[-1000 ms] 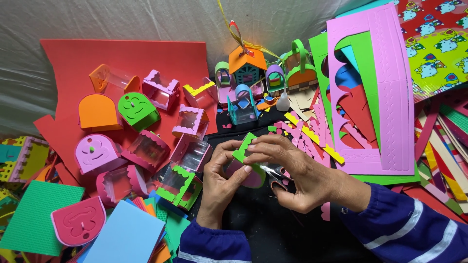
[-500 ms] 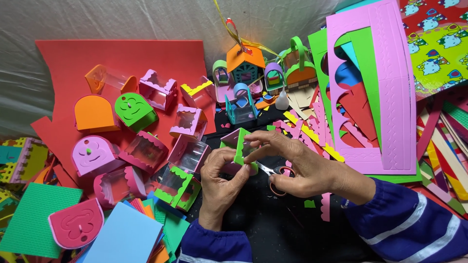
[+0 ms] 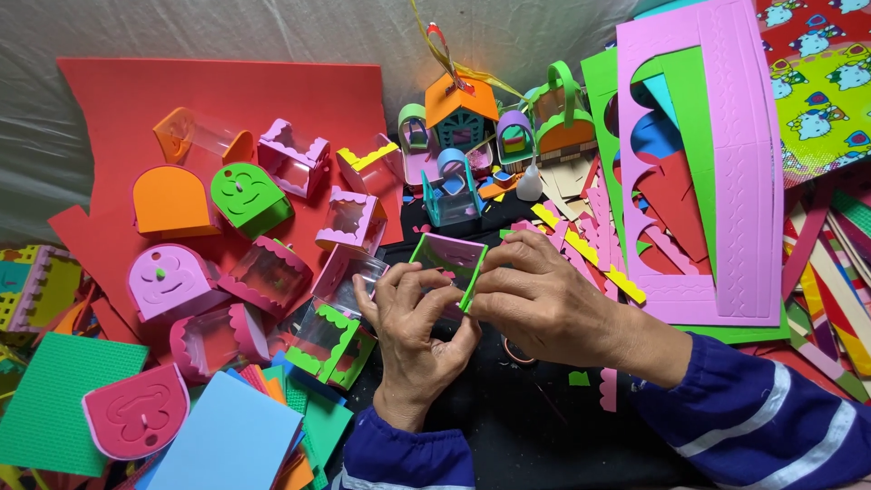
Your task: Assembling small decorative gift containers by gluing foam strips and components together
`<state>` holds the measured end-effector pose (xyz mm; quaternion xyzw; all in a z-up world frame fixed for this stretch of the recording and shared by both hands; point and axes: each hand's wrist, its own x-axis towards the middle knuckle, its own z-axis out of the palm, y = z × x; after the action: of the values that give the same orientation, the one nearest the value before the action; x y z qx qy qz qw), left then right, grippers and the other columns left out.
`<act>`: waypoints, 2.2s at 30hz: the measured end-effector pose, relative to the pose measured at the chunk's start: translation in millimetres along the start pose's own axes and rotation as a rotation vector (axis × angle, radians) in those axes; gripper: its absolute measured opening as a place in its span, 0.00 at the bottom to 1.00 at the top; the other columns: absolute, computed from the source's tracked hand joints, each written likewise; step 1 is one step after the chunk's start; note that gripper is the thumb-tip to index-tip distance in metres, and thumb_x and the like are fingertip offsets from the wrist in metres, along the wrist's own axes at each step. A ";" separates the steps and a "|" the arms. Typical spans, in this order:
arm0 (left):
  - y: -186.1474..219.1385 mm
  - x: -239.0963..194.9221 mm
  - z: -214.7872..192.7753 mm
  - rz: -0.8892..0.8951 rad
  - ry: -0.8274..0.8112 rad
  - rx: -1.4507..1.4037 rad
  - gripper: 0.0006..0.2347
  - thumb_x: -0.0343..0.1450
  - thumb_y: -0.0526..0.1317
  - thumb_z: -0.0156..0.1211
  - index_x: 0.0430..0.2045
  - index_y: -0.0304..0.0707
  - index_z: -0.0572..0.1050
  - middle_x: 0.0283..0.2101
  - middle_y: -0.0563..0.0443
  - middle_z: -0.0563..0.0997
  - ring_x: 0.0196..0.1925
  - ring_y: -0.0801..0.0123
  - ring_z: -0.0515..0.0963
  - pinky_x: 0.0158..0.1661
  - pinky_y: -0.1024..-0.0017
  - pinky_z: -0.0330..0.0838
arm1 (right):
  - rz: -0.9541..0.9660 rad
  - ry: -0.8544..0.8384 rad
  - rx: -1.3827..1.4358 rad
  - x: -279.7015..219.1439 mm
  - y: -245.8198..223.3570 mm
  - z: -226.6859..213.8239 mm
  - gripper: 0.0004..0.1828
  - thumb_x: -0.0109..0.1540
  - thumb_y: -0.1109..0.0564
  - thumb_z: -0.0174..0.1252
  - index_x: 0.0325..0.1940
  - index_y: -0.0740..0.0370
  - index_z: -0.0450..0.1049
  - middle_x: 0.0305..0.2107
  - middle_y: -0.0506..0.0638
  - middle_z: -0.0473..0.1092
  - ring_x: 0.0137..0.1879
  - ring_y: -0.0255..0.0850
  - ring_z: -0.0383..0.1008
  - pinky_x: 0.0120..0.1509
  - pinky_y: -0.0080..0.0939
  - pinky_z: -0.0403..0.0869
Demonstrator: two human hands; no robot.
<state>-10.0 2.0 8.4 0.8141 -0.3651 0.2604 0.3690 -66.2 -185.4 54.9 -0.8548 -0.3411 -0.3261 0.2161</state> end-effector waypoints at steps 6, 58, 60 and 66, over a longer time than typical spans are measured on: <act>1.1 0.2 -0.5 0.025 -0.041 -0.089 0.09 0.61 0.39 0.68 0.33 0.46 0.80 0.36 0.60 0.80 0.52 0.61 0.76 0.69 0.31 0.33 | -0.008 0.025 -0.032 -18.7 3.3 3.6 0.03 0.67 0.62 0.57 0.40 0.62 0.75 0.36 0.53 0.73 0.47 0.51 0.71 0.61 0.67 0.68; -57.8 -17.1 18.6 -0.640 0.029 -1.447 0.14 0.62 0.23 0.68 0.38 0.31 0.72 0.39 0.32 0.82 0.43 0.53 0.85 0.44 0.62 0.79 | 0.508 -1.115 -0.311 -57.3 7.6 11.3 0.17 0.57 0.49 0.63 0.48 0.56 0.73 0.28 0.55 0.79 0.47 0.55 0.78 0.49 0.60 0.73; -65.9 -23.5 22.9 -0.639 -0.026 -1.379 0.16 0.62 0.22 0.69 0.40 0.31 0.72 0.37 0.36 0.82 0.41 0.60 0.84 0.41 0.69 0.78 | 0.537 -1.087 -0.328 -57.0 8.3 17.4 0.22 0.55 0.54 0.64 0.52 0.58 0.71 0.28 0.57 0.78 0.43 0.57 0.79 0.48 0.61 0.72; -64.8 -21.0 16.6 -0.620 -0.022 -1.372 0.17 0.61 0.22 0.70 0.41 0.29 0.72 0.36 0.36 0.81 0.39 0.62 0.83 0.39 0.70 0.77 | 0.850 -0.954 0.095 -14.7 35.3 -60.4 0.24 0.53 0.57 0.64 0.54 0.55 0.77 0.27 0.59 0.83 0.43 0.61 0.83 0.55 0.62 0.75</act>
<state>30.9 27.2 -42.6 0.4694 -0.2030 -0.1496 0.8462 -73.6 -251.5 81.2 -0.9561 -0.0454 0.2197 0.1886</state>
